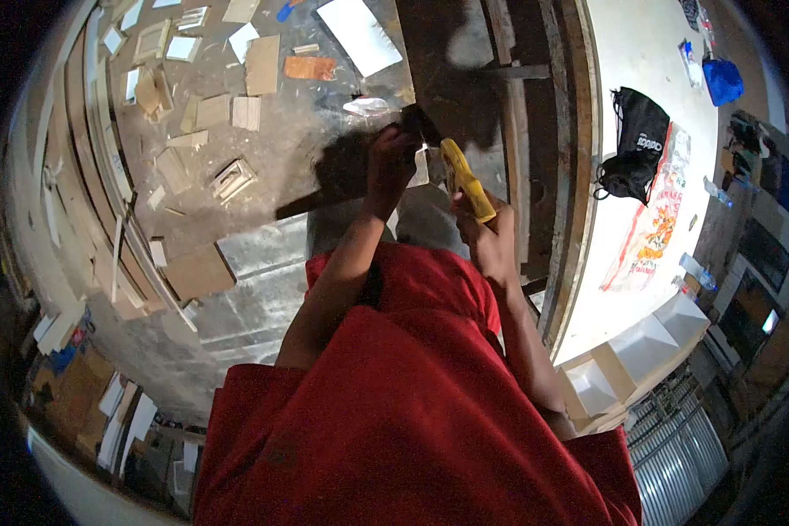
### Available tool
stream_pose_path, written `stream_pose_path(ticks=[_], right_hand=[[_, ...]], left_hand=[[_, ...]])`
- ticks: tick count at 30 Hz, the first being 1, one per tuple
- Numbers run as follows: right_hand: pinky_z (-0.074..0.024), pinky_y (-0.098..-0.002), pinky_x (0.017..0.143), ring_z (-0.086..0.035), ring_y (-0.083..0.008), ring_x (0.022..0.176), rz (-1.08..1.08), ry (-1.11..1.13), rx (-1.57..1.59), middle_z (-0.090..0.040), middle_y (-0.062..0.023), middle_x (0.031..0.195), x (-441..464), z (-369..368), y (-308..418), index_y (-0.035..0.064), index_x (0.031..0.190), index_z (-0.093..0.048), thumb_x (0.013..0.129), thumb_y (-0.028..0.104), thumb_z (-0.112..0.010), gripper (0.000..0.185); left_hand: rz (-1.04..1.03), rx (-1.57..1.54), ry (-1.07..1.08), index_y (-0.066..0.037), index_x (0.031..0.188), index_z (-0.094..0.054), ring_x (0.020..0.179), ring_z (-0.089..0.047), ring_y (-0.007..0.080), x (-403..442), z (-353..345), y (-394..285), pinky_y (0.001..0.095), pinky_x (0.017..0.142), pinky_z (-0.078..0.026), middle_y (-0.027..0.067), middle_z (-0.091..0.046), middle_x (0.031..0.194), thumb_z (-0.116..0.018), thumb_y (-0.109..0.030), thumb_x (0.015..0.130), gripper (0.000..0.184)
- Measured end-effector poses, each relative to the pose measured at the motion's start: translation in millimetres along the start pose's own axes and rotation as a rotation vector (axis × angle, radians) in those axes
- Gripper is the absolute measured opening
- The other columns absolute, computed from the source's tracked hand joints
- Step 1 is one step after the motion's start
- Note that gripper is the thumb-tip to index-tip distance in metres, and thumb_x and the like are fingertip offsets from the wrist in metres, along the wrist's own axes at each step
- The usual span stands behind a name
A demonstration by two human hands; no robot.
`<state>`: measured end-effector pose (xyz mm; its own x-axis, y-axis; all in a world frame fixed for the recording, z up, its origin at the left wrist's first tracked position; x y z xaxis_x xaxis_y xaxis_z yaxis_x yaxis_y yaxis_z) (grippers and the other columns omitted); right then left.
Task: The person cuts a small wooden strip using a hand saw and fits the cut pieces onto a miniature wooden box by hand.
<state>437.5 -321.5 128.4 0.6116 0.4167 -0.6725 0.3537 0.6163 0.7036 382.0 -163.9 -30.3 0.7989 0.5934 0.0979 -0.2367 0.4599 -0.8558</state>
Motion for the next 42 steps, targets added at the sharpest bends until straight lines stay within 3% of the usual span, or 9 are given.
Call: stream_pose_path(ticks=[6, 9, 24, 26, 29, 37, 39, 40, 42], right_hand=[[-0.0466, -0.0276, 0.078, -0.058, -0.0116, 0.086, -0.036, 0.019, 0.105, -0.065, -0.0025, 0.095, -11, -6, -13, -0.0023, 0.113, -0.065, 0.088, 0.002, -0.057, 0.026], [-0.0278, -0.024, 0.05, -0.038, -0.0039, 0.056, 0.131, -0.099, 0.148, -0.048, 0.0075, 0.066, -11, -8, -10, 0.0045, 0.092, -0.065, 0.096, 0.026, -0.068, 0.022], [-0.0305, -0.0246, 0.05, -0.042, -0.005, 0.055, 0.069, -0.16, 0.018, -0.05, 0.006, 0.065, -1, 5, -21, 0.0058, 0.089, -0.065, 0.097, 0.032, -0.066, 0.028], [-0.0424, -0.0224, 0.07, -0.056, -0.0092, 0.08, -0.128, -0.049, 0.16, -0.064, 0.0019, 0.093, -13, 9, -12, 0.0, 0.115, -0.066, 0.092, 0.003, -0.064, 0.023], [-0.042, -0.023, 0.068, -0.054, -0.0075, 0.077, -0.116, -0.066, 0.154, -0.062, 0.0034, 0.09, -21, 9, -14, 0.0006, 0.113, -0.066, 0.093, 0.007, -0.067, 0.021], [-0.0446, -0.024, 0.074, -0.055, -0.0076, 0.083, -0.118, -0.052, 0.035, -0.064, 0.0008, 0.093, -17, 7, -21, -0.002, 0.111, -0.066, 0.094, 0.006, -0.064, 0.019], [-0.0336, -0.0233, 0.057, -0.044, -0.0047, 0.063, 0.038, -0.089, 0.141, -0.054, 0.0049, 0.073, -13, 2, -24, 0.0042, 0.094, -0.064, 0.095, 0.02, -0.067, 0.016], [-0.03, -0.0231, 0.051, -0.041, -0.0037, 0.056, 0.091, -0.098, 0.176, -0.051, 0.0062, 0.066, -12, 0, -22, 0.0063, 0.088, -0.063, 0.096, 0.024, -0.068, 0.02], [-0.0297, -0.0233, 0.051, -0.04, -0.0036, 0.056, 0.086, -0.081, 0.15, -0.05, 0.0067, 0.066, -11, 0, -19, 0.0062, 0.089, -0.063, 0.096, 0.025, -0.068, 0.021]], left_hand=[[-0.05, 0.036, -0.007, -0.003, 0.087, -0.064, 0.077, -0.062, 0.0362, -2, 3, 0, 0.0433, 0.065, -0.05, 0.0155, -0.058, 0.08, -0.063, 0.003, 0.076, 0.013], [-0.047, 0.024, -0.049, -0.004, 0.087, -0.063, 0.076, -0.062, 0.0361, -5, -8, 16, 0.0437, 0.064, -0.05, 0.0153, -0.058, 0.079, -0.064, 0.002, 0.076, 0.013], [-0.015, -0.047, -0.034, -0.006, 0.084, -0.065, 0.073, -0.062, 0.0338, -3, 0, -5, 0.0434, 0.065, -0.05, 0.0132, -0.058, 0.074, -0.062, 0.004, 0.073, 0.016], [0.158, -0.229, -0.002, -0.005, 0.083, -0.065, 0.073, -0.062, 0.0338, -4, -2, 6, 0.0434, 0.066, -0.051, 0.013, -0.059, 0.073, -0.062, 0.004, 0.073, 0.015], [0.028, -0.022, -0.032, -0.005, 0.082, -0.065, 0.073, -0.062, 0.0342, -4, 7, -5, 0.0434, 0.067, -0.052, 0.0134, -0.06, 0.074, -0.063, 0.003, 0.073, 0.012], [0.07, -0.133, -0.082, -0.005, 0.083, -0.063, 0.074, -0.063, 0.0345, -8, -6, 10, 0.0425, 0.064, -0.052, 0.0144, -0.06, 0.074, -0.065, 0.0, 0.074, 0.011], [0.116, -0.182, -0.107, -0.006, 0.084, -0.063, 0.074, -0.063, 0.0345, -6, -7, 16, 0.0426, 0.064, -0.052, 0.0141, -0.061, 0.073, -0.065, 0.0, 0.074, 0.011], [-0.021, -0.081, -0.115, -0.006, 0.084, -0.063, 0.075, -0.063, 0.0347, -3, -1, 7, 0.0429, 0.064, -0.052, 0.0142, -0.061, 0.074, -0.065, 0.0, 0.074, 0.012], [-0.157, 0.02, -0.121, -0.006, 0.084, -0.063, 0.075, -0.063, 0.0349, -4, -2, 1, 0.0433, 0.064, -0.051, 0.0143, -0.061, 0.075, -0.065, 0.0, 0.074, 0.012]])
Point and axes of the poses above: each hand's wrist, its own x-axis towards the middle knuckle, its own z-axis out of the back of the hand, y = z × x, the point moved 5 cm from there along x, towards the middle knuckle
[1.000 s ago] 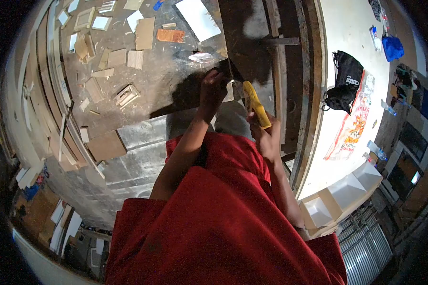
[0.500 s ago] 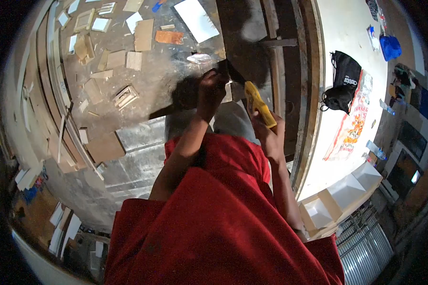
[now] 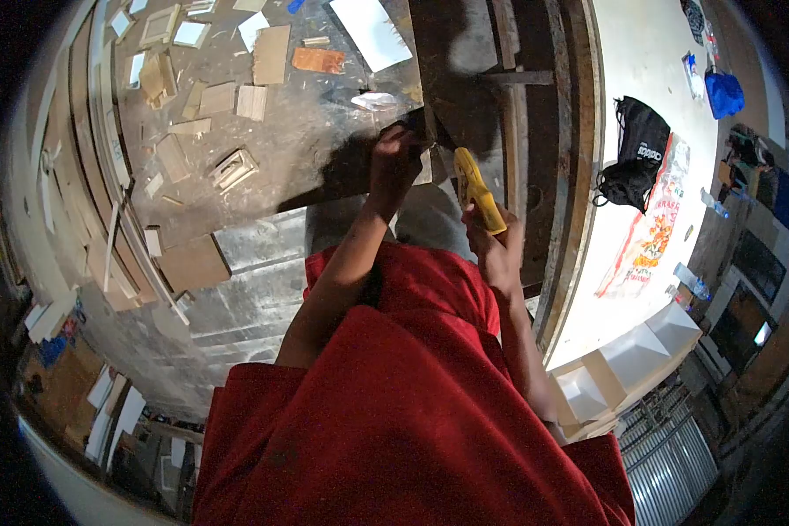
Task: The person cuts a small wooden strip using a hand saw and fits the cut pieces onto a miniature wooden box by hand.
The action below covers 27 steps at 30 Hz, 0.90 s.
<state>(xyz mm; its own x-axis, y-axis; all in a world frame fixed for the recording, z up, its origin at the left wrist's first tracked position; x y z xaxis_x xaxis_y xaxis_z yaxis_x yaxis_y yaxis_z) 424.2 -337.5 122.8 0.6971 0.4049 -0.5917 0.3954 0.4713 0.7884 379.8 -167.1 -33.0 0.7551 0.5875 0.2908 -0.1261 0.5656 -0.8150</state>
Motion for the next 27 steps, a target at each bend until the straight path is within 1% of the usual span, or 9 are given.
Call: stream_pose_path(ticks=[3, 5, 12, 15, 19, 20, 22, 23, 27], right_hand=[[-0.0289, -0.0235, 0.051, -0.039, -0.0034, 0.056, -0.001, -0.006, 0.029, -0.048, 0.0077, 0.066, -3, -1, 5, 0.0059, 0.09, -0.064, 0.096, 0.027, -0.069, 0.023], [-0.0288, -0.0233, 0.051, -0.039, -0.0033, 0.056, -0.021, -0.009, 0.008, -0.048, 0.0078, 0.066, -5, -2, 12, 0.0058, 0.09, -0.063, 0.096, 0.027, -0.069, 0.023], [-0.0299, -0.0238, 0.051, -0.04, -0.0042, 0.056, 0.003, 0.04, -0.033, -0.048, 0.0076, 0.065, 2, -1, 2, 0.0056, 0.093, -0.064, 0.095, 0.03, -0.069, 0.025], [-0.0313, -0.0245, 0.051, -0.041, -0.005, 0.056, 0.048, 0.062, -0.113, -0.048, 0.0072, 0.065, 10, -5, -5, 0.0052, 0.095, -0.065, 0.095, 0.03, -0.069, 0.025], [-0.0322, -0.0246, 0.051, -0.042, -0.0056, 0.056, 0.208, -0.195, -0.222, -0.05, 0.0064, 0.066, 34, 0, -48, 0.0042, 0.096, -0.066, 0.095, 0.029, -0.069, 0.025], [-0.0389, -0.026, 0.059, -0.048, -0.0084, 0.065, 0.051, -0.081, -0.178, -0.054, 0.0031, 0.074, 30, 3, -41, 0.0002, 0.105, -0.065, 0.092, 0.019, -0.065, 0.023], [-0.0407, -0.0255, 0.061, -0.05, -0.0081, 0.069, -0.242, -0.037, -0.117, -0.056, 0.0034, 0.079, 10, 10, -23, -0.0013, 0.112, -0.066, 0.093, 0.014, -0.065, 0.025], [-0.0407, -0.0255, 0.061, -0.05, -0.0081, 0.069, -0.243, -0.043, -0.119, -0.056, 0.0034, 0.079, 4, 14, -21, -0.0013, 0.112, -0.066, 0.093, 0.014, -0.065, 0.025], [-0.0325, -0.0226, 0.054, -0.045, -0.0042, 0.061, -0.13, -0.107, -0.003, -0.054, 0.0085, 0.072, 7, 30, -18, 0.0038, 0.104, -0.068, 0.095, 0.021, -0.068, 0.02]], left_hand=[[0.184, -0.272, -0.01, -0.006, 0.086, -0.063, 0.075, -0.063, 0.035, -5, -10, 17, 0.0432, 0.065, -0.051, 0.0147, -0.061, 0.079, -0.065, 0.001, 0.074, 0.014], [0.068, 0.028, 0.029, -0.005, 0.087, -0.064, 0.077, -0.063, 0.0356, -4, -3, 9, 0.0436, 0.066, -0.051, 0.0159, -0.062, 0.08, -0.065, 0.001, 0.074, 0.014], [0.123, -0.123, -0.044, -0.003, 0.088, -0.066, 0.076, -0.063, 0.0371, -2, -2, 5, 0.0441, 0.066, -0.051, 0.016, -0.06, 0.078, -0.064, 0.004, 0.074, 0.016], [0.176, -0.116, 0.01, -0.002, 0.091, -0.066, 0.081, -0.062, 0.0393, -13, -15, 33, 0.0463, 0.074, -0.051, 0.0176, -0.06, 0.079, -0.067, -0.015, 0.081, 0.016], [0.299, -0.166, 0.254, 0.004, 0.09, -0.063, 0.086, -0.059, 0.0411, -2, -11, 23, 0.0482, 0.079, -0.046, 0.0226, -0.056, 0.081, -0.057, -0.05, 0.085, 0.055], [0.382, -0.153, 0.278, 0.006, 0.09, -0.062, 0.087, -0.058, 0.0413, -3, -9, 24, 0.0482, 0.079, -0.044, 0.0239, -0.055, 0.081, -0.053, -0.059, 0.084, 0.066], [0.305, -0.204, 0.14, 0.007, 0.089, -0.062, 0.086, -0.058, 0.0406, -14, -11, 27, 0.0483, 0.077, -0.043, 0.0241, -0.054, 0.08, -0.054, -0.055, 0.085, 0.063], [0.203, -0.261, -0.005, 0.008, 0.088, -0.061, 0.085, -0.058, 0.04, -14, -12, 26, 0.0483, 0.076, -0.042, 0.0243, -0.053, 0.08, -0.055, -0.052, 0.086, 0.06], [0.205, -0.101, 0.121, 0.005, 0.086, -0.06, 0.086, -0.06, 0.039, -10, -9, 23, 0.0495, 0.079, -0.046, 0.0219, -0.057, 0.083, -0.064, -0.031, 0.083, 0.036]])
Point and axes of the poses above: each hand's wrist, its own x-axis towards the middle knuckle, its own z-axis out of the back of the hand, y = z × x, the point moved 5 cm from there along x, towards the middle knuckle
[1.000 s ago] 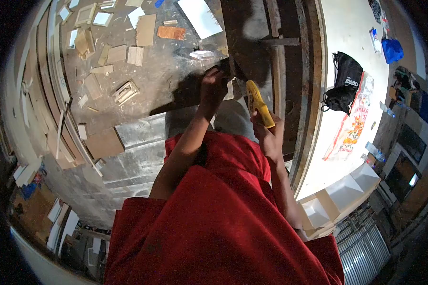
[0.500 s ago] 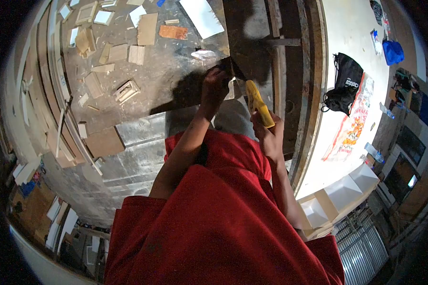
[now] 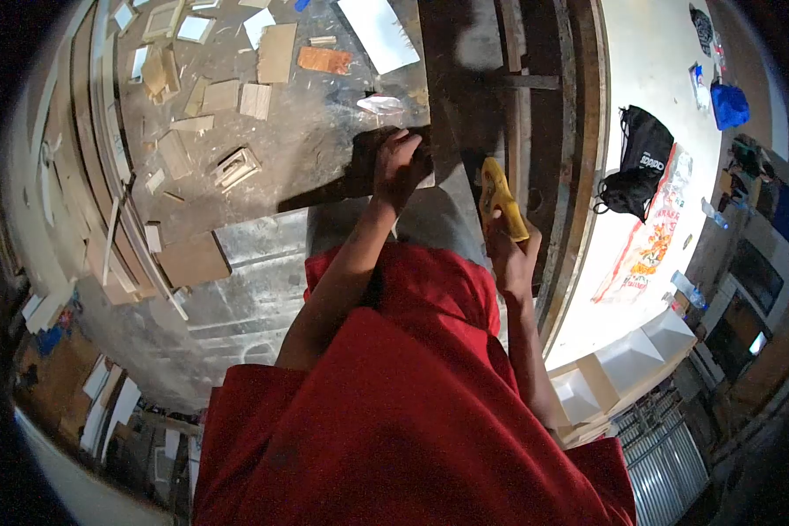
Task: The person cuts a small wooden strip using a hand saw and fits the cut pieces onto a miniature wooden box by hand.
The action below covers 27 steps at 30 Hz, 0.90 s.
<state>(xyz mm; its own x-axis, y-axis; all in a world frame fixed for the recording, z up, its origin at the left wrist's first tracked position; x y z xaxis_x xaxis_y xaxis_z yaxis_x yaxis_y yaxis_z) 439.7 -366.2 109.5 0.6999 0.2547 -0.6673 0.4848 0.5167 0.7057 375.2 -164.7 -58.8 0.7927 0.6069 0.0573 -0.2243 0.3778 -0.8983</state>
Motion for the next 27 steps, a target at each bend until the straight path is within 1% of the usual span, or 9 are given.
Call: stream_pose_path(ticks=[3, 4, 7, 10, 13, 15, 19, 21, 27], right_hand=[[-0.0308, -0.0221, 0.054, -0.043, -0.0035, 0.062, -0.021, -0.001, -0.034, -0.054, 0.0083, 0.072, -2, -3, 8, 0.0043, 0.104, -0.068, 0.095, 0.019, -0.068, 0.017], [-0.0308, -0.0221, 0.054, -0.043, -0.0035, 0.062, -0.024, -0.003, -0.031, -0.054, 0.0083, 0.072, -4, -8, 11, 0.0043, 0.104, -0.068, 0.095, 0.019, -0.068, 0.017], [-0.0318, -0.0228, 0.057, -0.043, -0.0037, 0.067, -0.034, 0.065, 0.09, -0.055, 0.0071, 0.076, -1, -17, 10, 0.0023, 0.105, -0.068, 0.093, 0.018, -0.07, 0.019], [-0.0326, -0.0239, 0.057, -0.043, -0.0046, 0.067, -0.017, 0.104, 0.019, -0.056, 0.0071, 0.079, 8, -26, 9, 0.003, 0.106, -0.068, 0.093, 0.015, -0.069, 0.017], [-0.0334, -0.0242, 0.059, -0.043, -0.005, 0.067, -0.012, 0.124, 0.01, -0.056, 0.0068, 0.08, 10, -24, 10, 0.0014, 0.105, -0.068, 0.093, 0.012, -0.068, 0.016], [-0.0341, -0.0237, 0.059, -0.043, -0.0052, 0.068, 0.022, 0.185, 0.035, -0.057, 0.0058, 0.08, 6, -21, 21, -0.0009, 0.107, -0.067, 0.093, 0.013, -0.068, 0.019], [-0.0344, -0.0238, 0.059, -0.044, -0.0051, 0.069, -0.004, 0.142, -0.008, -0.057, 0.0051, 0.08, 5, -16, 26, -0.0004, 0.109, -0.067, 0.094, 0.011, -0.067, 0.019], [-0.0413, -0.024, 0.067, -0.051, -0.0068, 0.076, -0.058, 0.185, -0.039, -0.061, 0.0023, 0.084, 7, -20, 29, -0.0013, 0.109, -0.067, 0.092, 0.009, -0.067, 0.02], [-0.0457, -0.0271, 0.087, -0.06, -0.0125, 0.092, 0.036, 0.219, -0.034, -0.067, -0.0039, 0.094, 11, -21, 20, -0.0035, 0.11, -0.067, 0.09, 0.004, -0.061, 0.022]], left_hand=[[0.028, -0.029, -0.014, 0.001, 0.088, -0.063, 0.083, -0.061, 0.0363, 7, 15, -26, 0.0451, 0.075, -0.049, 0.0182, -0.059, 0.084, -0.066, -0.01, 0.081, 0.014], [0.027, -0.028, -0.009, 0.001, 0.088, -0.063, 0.083, -0.061, 0.0363, 1, 6, -18, 0.0451, 0.075, -0.049, 0.0182, -0.059, 0.084, -0.066, -0.01, 0.081, 0.014], [0.262, -0.269, -0.05, -0.002, 0.089, -0.065, 0.08, -0.06, 0.036, -6, -5, 5, 0.043, 0.072, -0.049, 0.0158, -0.06, 0.083, -0.065, -0.002, 0.079, 0.01], [0.217, -0.321, 0.006, -0.003, 0.089, -0.066, 0.081, -0.06, 0.0366, 1, -1, -6, 0.0438, 0.072, -0.049, 0.0151, -0.06, 0.083, -0.066, -0.001, 0.077, 0.012], [0.113, -0.118, -0.026, -0.004, 0.087, -0.067, 0.082, -0.062, 0.0358, 10, 20, -36, 0.044, 0.073, -0.05, 0.0151, -0.061, 0.083, -0.066, 0.0, 0.076, 0.011], [-0.025, 0.273, 0.049, -0.005, 0.086, -0.069, 0.083, -0.064, 0.034, 14, 28, -55, 0.0425, 0.074, -0.051, 0.0137, -0.064, 0.084, -0.066, 0.0, 0.074, 0.013], [-0.141, 0.229, -0.039, -0.005, 0.086, -0.07, 0.083, -0.065, 0.0326, 8, 6, -33, 0.0413, 0.074, -0.053, 0.0119, -0.066, 0.083, -0.065, 0.001, 0.072, 0.017], [-0.139, 0.272, -0.035, -0.006, 0.088, -0.07, 0.082, -0.065, 0.0308, 7, 7, -31, 0.0403, 0.074, -0.054, 0.0105, -0.067, 0.083, -0.063, 0.003, 0.07, 0.022], [-0.206, 0.294, -0.027, -0.007, 0.085, -0.07, 0.078, -0.063, 0.0312, 13, 7, -42, 0.0425, 0.072, -0.053, 0.0095, -0.066, 0.079, -0.064, 0.002, 0.069, 0.02]])
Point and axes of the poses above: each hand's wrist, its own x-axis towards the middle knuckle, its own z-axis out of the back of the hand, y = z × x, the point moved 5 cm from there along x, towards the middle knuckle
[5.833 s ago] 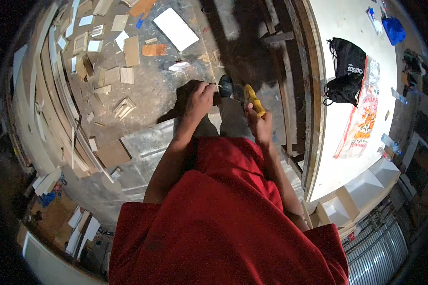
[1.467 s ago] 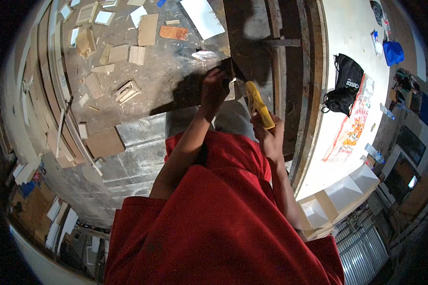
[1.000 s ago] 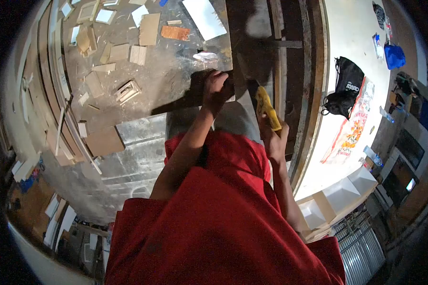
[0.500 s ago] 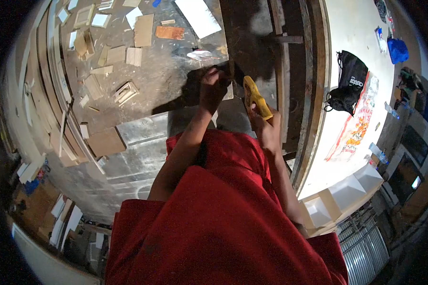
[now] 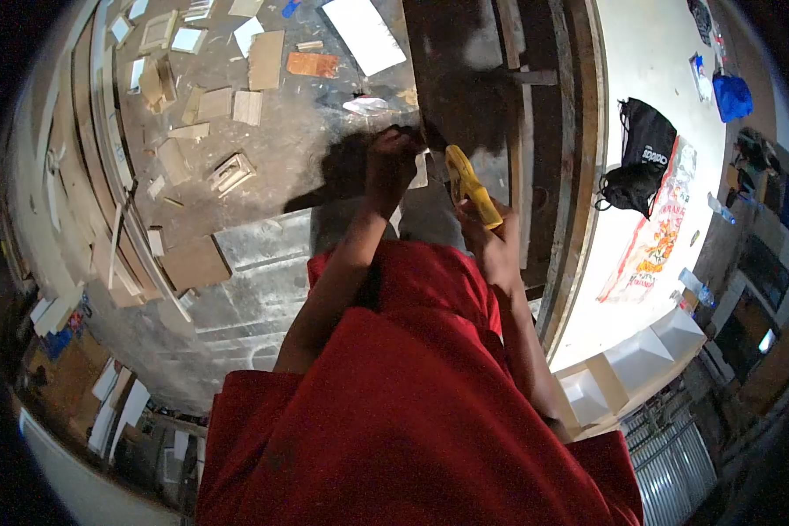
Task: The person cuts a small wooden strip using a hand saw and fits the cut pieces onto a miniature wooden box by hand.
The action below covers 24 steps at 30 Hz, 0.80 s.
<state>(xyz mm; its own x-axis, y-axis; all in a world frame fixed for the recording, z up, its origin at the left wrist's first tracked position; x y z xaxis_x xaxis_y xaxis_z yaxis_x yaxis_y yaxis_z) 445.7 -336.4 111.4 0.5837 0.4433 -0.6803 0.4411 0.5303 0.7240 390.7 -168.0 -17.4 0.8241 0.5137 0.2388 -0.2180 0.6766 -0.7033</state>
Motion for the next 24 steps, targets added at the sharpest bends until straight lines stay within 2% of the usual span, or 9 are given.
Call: stream_pose_path(ticks=[1, 4, 7, 9, 11, 16, 19, 22, 24], right_hand=[[-0.0456, -0.0275, 0.09, -0.061, -0.0132, 0.095, 0.004, 0.015, 0.008, -0.068, -0.0048, 0.096, 2, -3, -1, -0.0038, 0.11, -0.066, 0.09, 0.004, -0.06, 0.023], [-0.0308, -0.0243, 0.051, -0.041, -0.0054, 0.055, 0.112, -0.153, -0.119, -0.05, 0.0058, 0.066, 14, 5, -43, 0.0036, 0.099, -0.065, 0.094, 0.018, -0.066, 0.015], [-0.031, -0.0244, 0.051, -0.042, -0.005, 0.056, 0.528, -0.195, -0.275, -0.052, 0.0061, 0.069, 28, 12, -53, 0.0026, 0.101, -0.066, 0.095, 0.018, -0.066, 0.016], [-0.0464, -0.0301, 0.073, -0.058, -0.0149, 0.079, -0.046, -0.039, -0.014, -0.067, -0.003, 0.091, 0, 0, -24, -0.0052, 0.111, -0.066, 0.089, 0.006, -0.058, 0.026], [-0.0438, -0.03, 0.065, -0.055, -0.0126, 0.073, -0.118, -0.113, 0.05, -0.066, -0.0024, 0.088, -1, 4, -39, -0.0047, 0.112, -0.068, 0.09, 0.008, -0.059, 0.027], [-0.0457, -0.0299, 0.068, -0.056, -0.0121, 0.077, 0.057, -0.08, -0.03, -0.067, -0.0033, 0.086, 83, 9, -85, -0.0048, 0.103, -0.067, 0.089, 0.009, -0.057, 0.022], [-0.0402, -0.0263, 0.055, -0.051, -0.006, 0.063, 0.26, -0.052, -0.01, -0.061, 0.0029, 0.073, 126, 14, -103, 0.0036, 0.093, -0.07, 0.095, 0.017, -0.066, 0.014], [-0.0493, -0.0284, 0.075, -0.061, -0.0094, 0.08, 0.255, 0.018, -0.14, -0.069, -0.0014, 0.088, 152, 4, -106, -0.0035, 0.102, -0.072, 0.092, 0.014, -0.07, 0.02], [-0.0492, -0.0282, 0.075, -0.061, -0.0091, 0.081, 0.282, 0.071, -0.076, -0.07, -0.0017, 0.09, 155, -1, -102, -0.0041, 0.105, -0.071, 0.093, 0.014, -0.07, 0.022]], left_hand=[[0.001, 0.005, -0.004, -0.007, 0.085, -0.07, 0.078, -0.063, 0.0312, 0, -1, 4, 0.0425, 0.072, -0.053, 0.0095, -0.066, 0.079, -0.064, 0.002, 0.069, 0.02], [-0.073, 0.002, -0.07, -0.006, 0.08, -0.067, 0.074, -0.061, 0.0318, -15, -9, 2, 0.0424, 0.068, -0.051, 0.0105, -0.063, 0.075, -0.066, -0.005, 0.071, 0.009], [0.283, -0.364, 0.127, -0.002, 0.075, -0.06, 0.071, -0.055, 0.0373, 7, 25, -13, 0.0415, 0.067, -0.045, 0.0177, -0.054, 0.07, -0.066, -0.024, 0.081, 0.024], [0.192, -0.349, -0.046, 0.001, 0.078, -0.06, 0.074, -0.055, 0.0389, 0, 9, 3, 0.0434, 0.07, -0.046, 0.0197, -0.057, 0.074, -0.064, -0.031, 0.087, 0.033], [0.279, -0.346, 0.012, 0.001, 0.084, -0.064, 0.082, -0.059, 0.0404, -10, 3, 9, 0.0449, 0.075, -0.047, 0.0211, -0.061, 0.084, -0.062, -0.038, 0.088, 0.04], [0.286, -0.13, 0.035, 0.004, 0.091, -0.066, 0.089, -0.06, 0.0421, -23, -14, 20, 0.0473, 0.076, -0.048, 0.0205, -0.059, 0.089, -0.07, 0.005, 0.079, 0.013], [0.275, -0.196, 0.011, 0.003, 0.084, -0.063, 0.079, -0.059, 0.0406, -14, -6, 12, 0.0472, 0.069, -0.047, 0.0188, -0.057, 0.081, -0.073, 0.0, 0.08, 0.01], [0.282, -0.215, -0.017, 0.002, 0.077, -0.058, 0.071, -0.056, 0.0396, -14, -6, 11, 0.0468, 0.063, -0.045, 0.0174, -0.053, 0.075, -0.074, 0.0, 0.079, 0.016], [0.259, -0.196, -0.029, 0.002, 0.076, -0.057, 0.071, -0.056, 0.0394, -13, -4, 9, 0.0462, 0.063, -0.044, 0.0174, -0.052, 0.074, -0.074, 0.0, 0.079, 0.017]])
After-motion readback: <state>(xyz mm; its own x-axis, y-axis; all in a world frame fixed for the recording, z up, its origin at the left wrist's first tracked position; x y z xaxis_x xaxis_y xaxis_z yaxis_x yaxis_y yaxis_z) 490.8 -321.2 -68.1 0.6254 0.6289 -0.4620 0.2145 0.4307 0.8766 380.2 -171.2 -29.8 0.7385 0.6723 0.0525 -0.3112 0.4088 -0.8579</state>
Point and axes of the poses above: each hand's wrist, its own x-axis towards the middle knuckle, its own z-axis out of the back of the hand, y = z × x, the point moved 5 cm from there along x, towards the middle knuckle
